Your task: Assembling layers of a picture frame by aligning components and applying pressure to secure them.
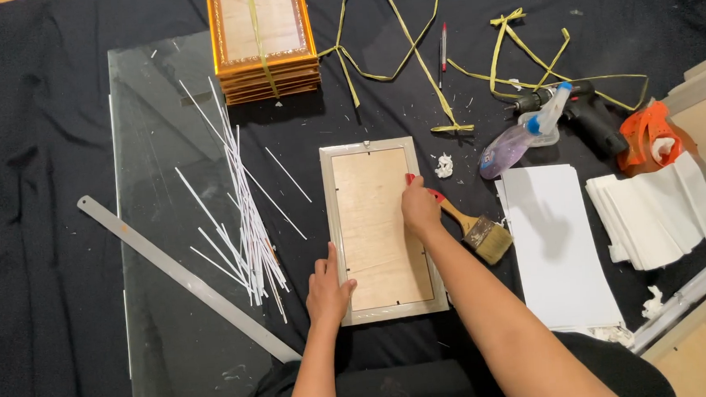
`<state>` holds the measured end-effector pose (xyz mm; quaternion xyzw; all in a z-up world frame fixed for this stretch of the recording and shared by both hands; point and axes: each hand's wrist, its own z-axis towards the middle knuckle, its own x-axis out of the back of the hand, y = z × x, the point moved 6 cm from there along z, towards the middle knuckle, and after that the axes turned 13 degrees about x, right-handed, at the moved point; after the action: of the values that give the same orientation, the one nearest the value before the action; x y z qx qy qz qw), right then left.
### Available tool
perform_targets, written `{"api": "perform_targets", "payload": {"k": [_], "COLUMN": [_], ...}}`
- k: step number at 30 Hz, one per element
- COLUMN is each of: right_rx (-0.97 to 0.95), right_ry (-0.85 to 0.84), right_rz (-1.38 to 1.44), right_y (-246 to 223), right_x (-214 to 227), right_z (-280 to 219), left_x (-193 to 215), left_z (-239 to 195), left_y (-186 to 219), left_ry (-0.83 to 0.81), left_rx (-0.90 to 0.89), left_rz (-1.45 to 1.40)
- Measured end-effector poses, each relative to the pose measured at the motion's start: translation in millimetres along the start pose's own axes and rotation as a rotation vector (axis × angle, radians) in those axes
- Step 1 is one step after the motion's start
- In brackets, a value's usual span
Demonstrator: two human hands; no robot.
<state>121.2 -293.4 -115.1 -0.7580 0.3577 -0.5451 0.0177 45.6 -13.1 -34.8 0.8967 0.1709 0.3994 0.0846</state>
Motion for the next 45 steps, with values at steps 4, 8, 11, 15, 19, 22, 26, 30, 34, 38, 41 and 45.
{"api": "perform_targets", "payload": {"k": [4, 8, 11, 15, 19, 22, 26, 30, 34, 38, 41, 45], "right_rx": [0.008, -0.001, -0.003, 0.014, 0.045, 0.054, 0.062, 0.089, 0.069, 0.103, 0.179, 0.206], "right_ry": [-0.022, -0.020, -0.041, -0.013, -0.002, 0.003, -0.014, -0.037, -0.036, 0.226, 0.402, 0.524], "right_rz": [-0.063, -0.082, -0.088, -0.022, -0.022, -0.060, -0.108, -0.143, 0.023, -0.145, -0.331, -0.454], "right_y": [2.4, -21.6, -21.1, 8.0, 11.0, 4.4, -18.4, -4.8, 37.6, 41.2, 86.6, 107.2], "right_x": [-8.1, 4.8, 8.0, 5.8, 5.6, 6.9, 5.9, 0.0, 38.7, 88.5, 57.7, 37.1], "right_z": [6.2, -18.4, -23.6, -1.7, -4.3, -9.3, -21.5, -9.5, -22.7, -94.9, -109.0, -131.2], "left_x": [-0.1, 1.2, 1.9, 4.1, 0.3, 0.4, 0.2, 2.5, -2.0, 3.7, 3.8, 4.6], "left_z": [-0.3, 1.8, -0.5, -1.7, 0.8, 1.3, 3.7, 3.1, 9.7, 9.3, 5.4, 5.6], "left_y": [1.8, 0.8, 0.5, -0.1, -2.8, -1.3, -3.9, -5.1, -9.3, -7.9, -9.7, -11.9], "left_ry": [-0.008, -0.017, -0.025, -0.009, -0.005, -0.006, -0.007, -0.031, -0.031, -0.033, -0.035, -0.010], "left_rx": [0.010, 0.009, 0.002, -0.011, -0.013, -0.020, -0.023, -0.029, -0.055, -0.035, -0.025, -0.020], "left_rz": [0.009, -0.002, -0.016, -0.062, -0.068, -0.071, -0.074, -0.123, -0.160, -0.217, -0.244, -0.292]}}
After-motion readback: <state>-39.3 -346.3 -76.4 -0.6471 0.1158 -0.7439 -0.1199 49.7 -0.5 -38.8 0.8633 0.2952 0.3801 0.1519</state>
